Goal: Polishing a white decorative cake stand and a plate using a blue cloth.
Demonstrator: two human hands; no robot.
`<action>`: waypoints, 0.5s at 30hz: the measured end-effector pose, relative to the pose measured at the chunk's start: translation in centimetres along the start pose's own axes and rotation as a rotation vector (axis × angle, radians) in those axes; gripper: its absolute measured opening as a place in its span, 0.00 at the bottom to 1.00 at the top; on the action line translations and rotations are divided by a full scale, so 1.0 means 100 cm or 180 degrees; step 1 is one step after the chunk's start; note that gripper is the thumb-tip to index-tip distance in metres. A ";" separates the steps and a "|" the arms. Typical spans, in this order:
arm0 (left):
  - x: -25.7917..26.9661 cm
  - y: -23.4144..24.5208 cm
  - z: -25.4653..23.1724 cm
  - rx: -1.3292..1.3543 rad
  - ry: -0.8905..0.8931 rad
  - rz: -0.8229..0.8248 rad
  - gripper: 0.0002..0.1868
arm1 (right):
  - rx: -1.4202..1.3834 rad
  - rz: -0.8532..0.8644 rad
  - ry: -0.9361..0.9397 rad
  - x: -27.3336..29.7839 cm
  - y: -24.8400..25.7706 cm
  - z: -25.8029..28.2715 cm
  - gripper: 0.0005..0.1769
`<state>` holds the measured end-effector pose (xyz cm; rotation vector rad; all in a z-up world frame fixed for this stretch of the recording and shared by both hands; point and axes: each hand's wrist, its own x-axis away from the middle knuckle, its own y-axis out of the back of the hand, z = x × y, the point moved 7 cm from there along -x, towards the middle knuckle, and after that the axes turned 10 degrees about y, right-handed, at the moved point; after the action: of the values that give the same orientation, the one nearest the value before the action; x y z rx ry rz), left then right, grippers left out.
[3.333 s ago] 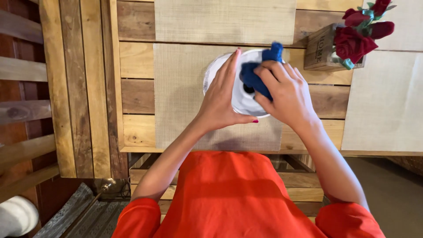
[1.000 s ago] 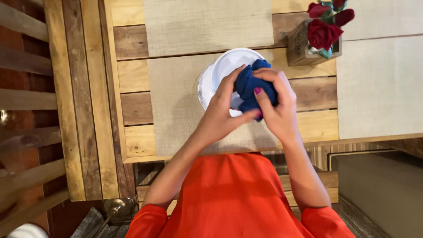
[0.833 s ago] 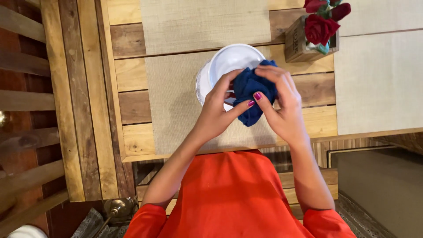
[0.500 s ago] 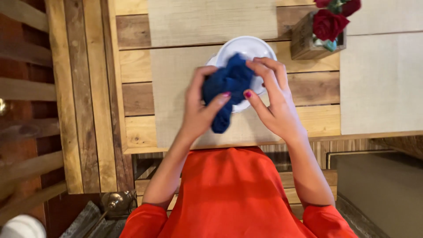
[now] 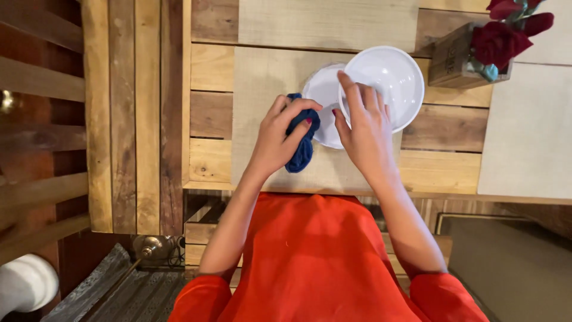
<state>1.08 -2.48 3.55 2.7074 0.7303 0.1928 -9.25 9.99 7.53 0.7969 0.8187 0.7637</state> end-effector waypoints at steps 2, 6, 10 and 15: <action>-0.005 -0.007 0.006 0.0063 0.0024 0.0039 0.12 | 0.0053 0.0006 -0.0043 0.003 -0.005 -0.002 0.32; -0.019 -0.018 0.012 0.0029 0.0086 0.0037 0.06 | 0.0043 0.0084 0.0014 0.003 -0.006 0.003 0.27; -0.033 -0.032 0.019 0.0019 0.0081 0.0220 0.09 | 0.0122 0.0080 0.0121 0.001 -0.001 0.002 0.25; -0.042 -0.042 0.032 -0.0344 0.0160 0.0476 0.16 | -0.0193 0.0089 0.0375 0.014 -0.021 -0.006 0.20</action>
<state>-3.76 -2.10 -1.08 2.6623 0.5152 0.3271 -8.54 10.28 5.07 0.7156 0.8872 0.8627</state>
